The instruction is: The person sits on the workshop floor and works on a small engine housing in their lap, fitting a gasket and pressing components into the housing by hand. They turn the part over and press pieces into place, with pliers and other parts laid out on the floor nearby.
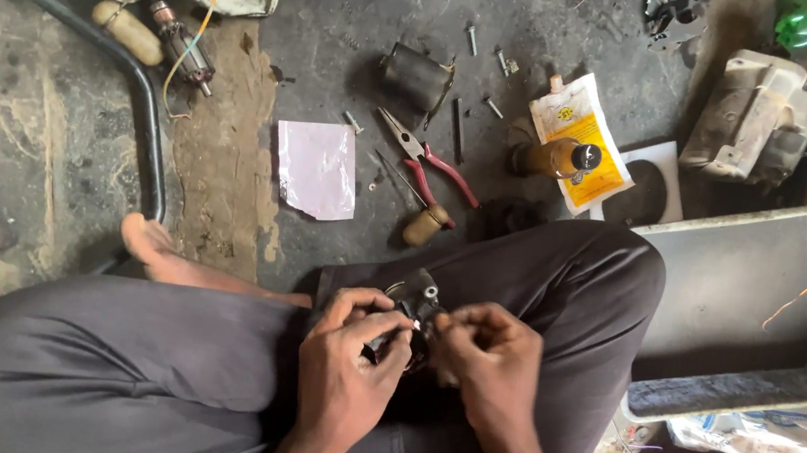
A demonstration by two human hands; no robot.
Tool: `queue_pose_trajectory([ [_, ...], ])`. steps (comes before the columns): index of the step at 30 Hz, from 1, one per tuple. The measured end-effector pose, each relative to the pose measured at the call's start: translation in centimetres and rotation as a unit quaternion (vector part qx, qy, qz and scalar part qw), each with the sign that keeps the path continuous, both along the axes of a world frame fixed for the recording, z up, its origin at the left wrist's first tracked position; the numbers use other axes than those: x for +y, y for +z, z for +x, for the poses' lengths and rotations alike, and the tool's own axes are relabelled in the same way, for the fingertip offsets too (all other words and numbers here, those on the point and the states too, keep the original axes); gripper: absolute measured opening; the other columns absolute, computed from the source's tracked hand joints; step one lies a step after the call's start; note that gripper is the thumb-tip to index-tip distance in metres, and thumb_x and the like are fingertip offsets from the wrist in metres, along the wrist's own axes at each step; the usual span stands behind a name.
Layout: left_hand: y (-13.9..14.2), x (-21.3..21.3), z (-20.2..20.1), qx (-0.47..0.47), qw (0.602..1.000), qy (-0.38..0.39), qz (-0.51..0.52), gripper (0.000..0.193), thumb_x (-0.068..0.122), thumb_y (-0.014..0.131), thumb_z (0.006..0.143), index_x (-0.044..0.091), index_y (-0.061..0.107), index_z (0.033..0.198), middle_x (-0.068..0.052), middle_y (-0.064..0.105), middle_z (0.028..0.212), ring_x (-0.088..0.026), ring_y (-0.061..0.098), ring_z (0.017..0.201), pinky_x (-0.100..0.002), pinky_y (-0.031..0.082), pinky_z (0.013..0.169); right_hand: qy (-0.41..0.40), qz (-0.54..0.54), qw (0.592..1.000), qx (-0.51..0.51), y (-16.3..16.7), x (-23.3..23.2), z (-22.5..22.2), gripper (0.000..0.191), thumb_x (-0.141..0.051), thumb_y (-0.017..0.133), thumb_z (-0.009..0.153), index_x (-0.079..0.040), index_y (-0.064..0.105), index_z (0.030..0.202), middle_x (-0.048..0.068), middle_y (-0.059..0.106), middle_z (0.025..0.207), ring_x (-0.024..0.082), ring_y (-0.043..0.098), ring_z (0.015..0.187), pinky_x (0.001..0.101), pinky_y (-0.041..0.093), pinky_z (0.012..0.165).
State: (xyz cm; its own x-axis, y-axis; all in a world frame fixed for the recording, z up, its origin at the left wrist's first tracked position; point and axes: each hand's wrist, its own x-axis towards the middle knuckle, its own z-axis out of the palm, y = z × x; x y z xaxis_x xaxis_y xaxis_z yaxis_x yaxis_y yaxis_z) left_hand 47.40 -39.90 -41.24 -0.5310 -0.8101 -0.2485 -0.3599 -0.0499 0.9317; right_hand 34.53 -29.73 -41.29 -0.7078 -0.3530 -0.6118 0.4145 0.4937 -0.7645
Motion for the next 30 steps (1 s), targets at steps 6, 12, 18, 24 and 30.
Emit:
queue_pose_trajectory([
  [6, -0.1, 0.0, -0.3, 0.005, 1.000, -0.011, -0.014, 0.011, 0.003, 0.077, 0.078, 0.004, 0.076, 0.089, -0.007, 0.067, 0.104, -0.019, 0.073, 0.081, -0.032, 0.059, 0.070, -0.057, -0.130, 0.988, -0.060, -0.4, 1.6, -1.4, 0.002, 0.007, 0.065, 0.092, 0.006, 0.063, 0.093, 0.006, 0.060, 0.070, 0.007, 0.044, 0.048, 0.0228, 0.032, 0.042],
  [12, -0.3, 0.1, -0.8, -0.010, 0.999, -0.019, -0.026, 0.014, 0.004, 0.078, 0.076, 0.004, 0.075, 0.090, -0.008, 0.065, 0.106, -0.019, 0.073, 0.079, -0.032, 0.059, 0.068, -0.056, -0.141, 0.986, -0.070, -1.0, 1.5, -1.9, 0.003, 0.006, 0.066, 0.093, 0.006, 0.063, 0.093, 0.005, 0.058, 0.068, 0.007, 0.044, 0.048, 0.0229, 0.032, 0.043],
  [18, -0.6, 0.2, -1.3, -0.017, 1.000, -0.021, -0.014, 0.011, 0.005, 0.078, 0.079, 0.005, 0.076, 0.090, -0.007, 0.064, 0.107, -0.016, 0.073, 0.076, -0.030, 0.059, 0.063, -0.052, -0.126, 0.988, -0.075, -1.0, 1.2, -2.2, 0.004, 0.007, 0.067, 0.092, 0.005, 0.063, 0.091, 0.004, 0.057, 0.067, 0.007, 0.045, 0.047, 0.0235, 0.032, 0.042],
  [24, -0.8, 0.4, -1.7, -0.036, 0.999, -0.028, -0.017, 0.013, 0.004, 0.078, 0.079, 0.005, 0.077, 0.093, -0.007, 0.064, 0.108, -0.017, 0.072, 0.076, -0.031, 0.059, 0.064, 0.029, -0.041, 0.997, -0.052, -0.4, 0.8, -1.8, 0.008, 0.001, 0.071, 0.091, 0.006, 0.065, 0.089, 0.003, 0.059, 0.063, 0.007, 0.050, 0.046, 0.0238, 0.035, 0.039],
  [30, -1.0, 0.6, -2.0, -0.044, 0.999, -0.028, -0.017, 0.014, 0.004, 0.077, 0.079, 0.004, 0.077, 0.094, -0.006, 0.065, 0.109, -0.016, 0.074, 0.078, -0.029, 0.060, 0.065, 0.131, 0.031, 0.990, 0.028, 0.2, -0.2, -1.0, 0.012, -0.006, 0.074, 0.090, 0.005, 0.069, 0.088, 0.005, 0.067, 0.059, 0.007, 0.059, 0.045, 0.0237, 0.044, 0.039],
])
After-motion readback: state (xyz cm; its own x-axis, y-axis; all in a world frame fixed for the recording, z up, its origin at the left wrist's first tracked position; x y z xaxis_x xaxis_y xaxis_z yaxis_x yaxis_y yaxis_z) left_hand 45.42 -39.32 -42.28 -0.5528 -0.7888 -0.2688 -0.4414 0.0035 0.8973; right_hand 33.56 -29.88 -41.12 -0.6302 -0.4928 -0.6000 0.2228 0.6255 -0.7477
